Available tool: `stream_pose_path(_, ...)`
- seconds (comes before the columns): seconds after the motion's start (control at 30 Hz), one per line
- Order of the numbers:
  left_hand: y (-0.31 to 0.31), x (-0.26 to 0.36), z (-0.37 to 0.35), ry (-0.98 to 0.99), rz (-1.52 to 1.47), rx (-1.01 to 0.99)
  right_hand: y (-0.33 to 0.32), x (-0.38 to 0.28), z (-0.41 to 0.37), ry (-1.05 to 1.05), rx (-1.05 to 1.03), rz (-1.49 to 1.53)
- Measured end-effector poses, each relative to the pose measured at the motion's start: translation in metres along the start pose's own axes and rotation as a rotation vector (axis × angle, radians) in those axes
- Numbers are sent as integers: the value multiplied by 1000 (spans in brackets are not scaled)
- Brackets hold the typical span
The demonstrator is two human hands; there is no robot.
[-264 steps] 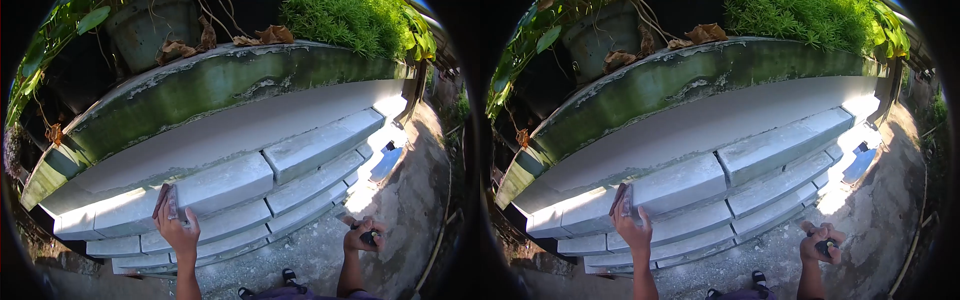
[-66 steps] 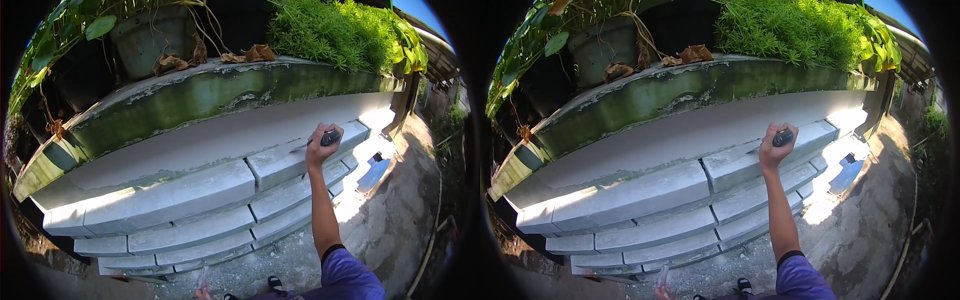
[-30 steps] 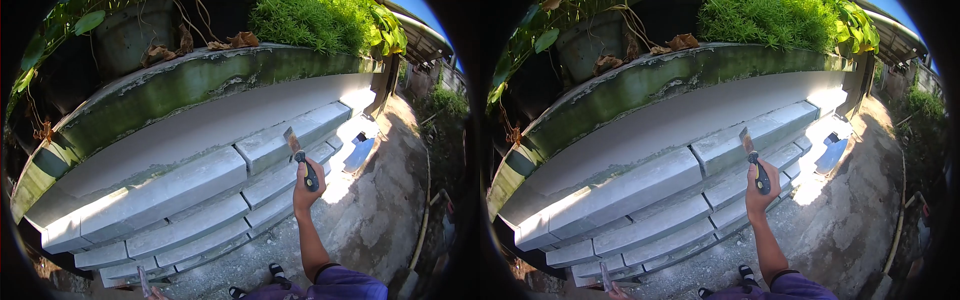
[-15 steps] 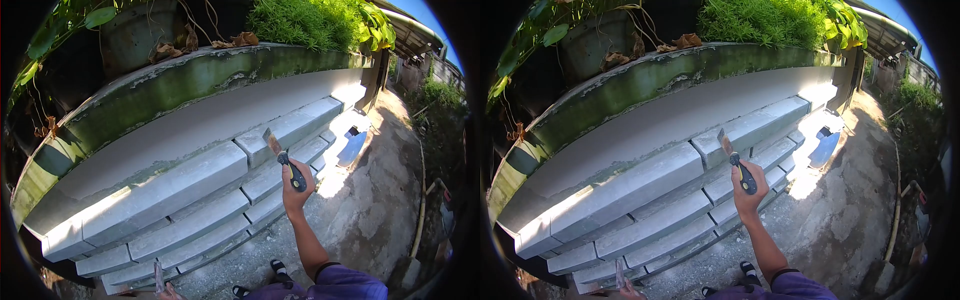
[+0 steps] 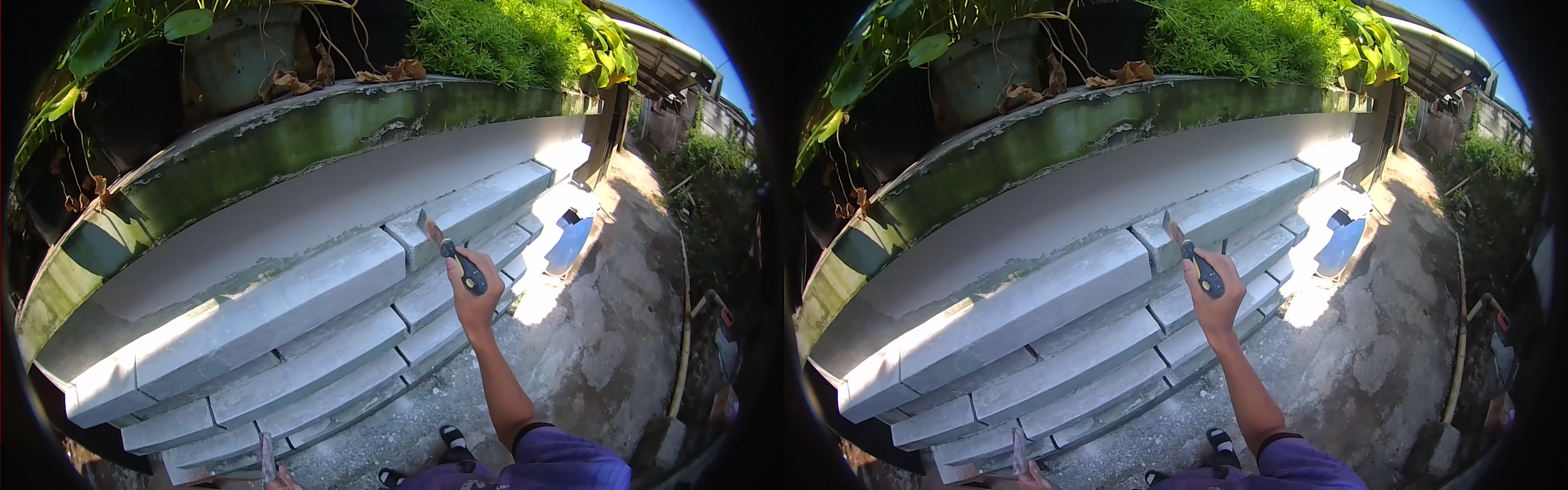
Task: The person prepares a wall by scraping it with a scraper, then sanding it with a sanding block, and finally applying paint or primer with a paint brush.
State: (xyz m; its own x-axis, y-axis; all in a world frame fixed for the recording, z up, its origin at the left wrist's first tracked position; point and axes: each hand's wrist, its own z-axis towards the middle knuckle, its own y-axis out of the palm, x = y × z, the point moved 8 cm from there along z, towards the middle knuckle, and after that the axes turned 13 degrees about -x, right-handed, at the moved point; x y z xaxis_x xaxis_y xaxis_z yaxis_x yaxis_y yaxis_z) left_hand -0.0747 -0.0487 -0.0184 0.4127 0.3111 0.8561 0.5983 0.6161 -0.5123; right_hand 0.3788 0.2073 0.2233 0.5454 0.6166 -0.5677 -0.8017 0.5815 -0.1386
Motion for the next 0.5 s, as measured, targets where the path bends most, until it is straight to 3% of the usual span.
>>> stream_pose_path(0.07, -2, 8, -7, 87, -77, 39, -11, 3, 4, -33, 70, -44)
stream_pose_path(0.17, 3, -58, -5, -55, -276, 31, -15, 19, 7, 50, 88, -47)
stream_pose_path(0.4, -4, -76, -4, -148, -26, 94, 9, 1, 1, 49, -87, 82)
stream_pose_path(0.5, -8, -81, -4, -170, 32, 108, 1, 1, -2, 32, -12, 49)
